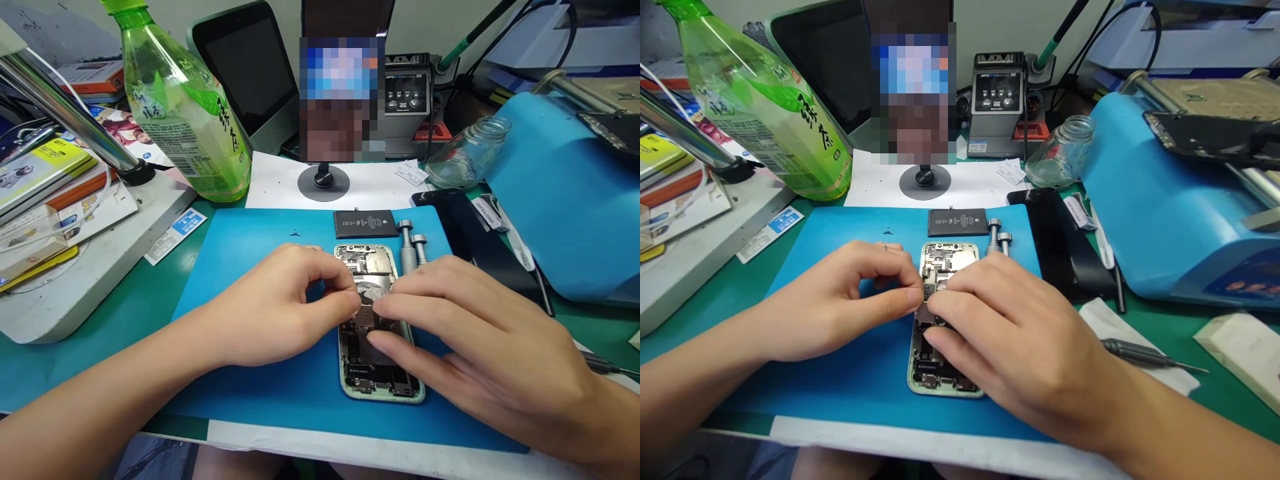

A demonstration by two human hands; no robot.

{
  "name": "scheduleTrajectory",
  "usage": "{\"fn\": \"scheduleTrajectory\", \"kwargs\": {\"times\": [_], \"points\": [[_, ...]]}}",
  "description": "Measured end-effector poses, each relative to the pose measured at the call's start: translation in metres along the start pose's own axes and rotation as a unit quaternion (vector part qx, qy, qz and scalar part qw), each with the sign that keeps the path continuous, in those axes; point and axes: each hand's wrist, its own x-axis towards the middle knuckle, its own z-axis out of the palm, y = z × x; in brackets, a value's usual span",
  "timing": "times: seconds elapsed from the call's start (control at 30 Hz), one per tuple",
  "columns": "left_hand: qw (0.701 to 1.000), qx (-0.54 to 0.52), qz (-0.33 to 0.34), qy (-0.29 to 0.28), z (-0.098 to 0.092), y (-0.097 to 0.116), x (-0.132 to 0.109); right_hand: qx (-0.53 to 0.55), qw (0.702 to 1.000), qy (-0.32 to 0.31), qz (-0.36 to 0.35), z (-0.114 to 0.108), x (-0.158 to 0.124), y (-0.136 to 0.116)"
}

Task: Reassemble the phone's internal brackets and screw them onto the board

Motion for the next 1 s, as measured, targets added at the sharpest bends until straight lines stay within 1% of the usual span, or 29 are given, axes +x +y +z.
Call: {"fn": "scheduleTrajectory", "kwargs": {"times": [0.07, 0.27, 0.43, 0.6, 0.77, 0.87, 1.0], "points": [[1.000, -0.012, -0.006, 0.000, 0.0002, 0.0005, 0.0004, -0.003, 1.000, 0.000, 0.004, 0.0003, 0.0014, -0.0011], [0.998, -0.023, -0.060, -0.018, -0.0003, 0.0054, -0.0013, 0.030, 0.999, -0.008, 0.014, 0.0051, 0.0050, -0.0037], [0.998, -0.033, -0.051, -0.034, -0.0011, 0.0039, -0.0007, 0.024, 0.999, -0.017, 0.013, 0.0034, 0.0022, -0.0025], [0.998, -0.007, -0.026, -0.048, -0.0045, 0.0016, 0.0010, 0.003, 1.000, -0.018, 0.000, 0.0039, 0.0008, -0.0011], [0.999, 0.002, -0.012, -0.052, -0.0065, 0.0010, 0.0005, 0.007, 1.000, -0.018, 0.009, 0.0013, 0.0047, -0.0021], [0.998, 0.003, -0.021, -0.054, -0.0057, 0.0004, 0.0007, 0.005, 1.000, -0.022, 0.010, -0.0016, 0.0059, -0.0026], [0.997, -0.009, -0.068, -0.033, -0.0053, -0.0001, 0.0016, -0.012, 1.000, -0.009, 0.005, -0.0017, 0.0048, -0.0030]]}}
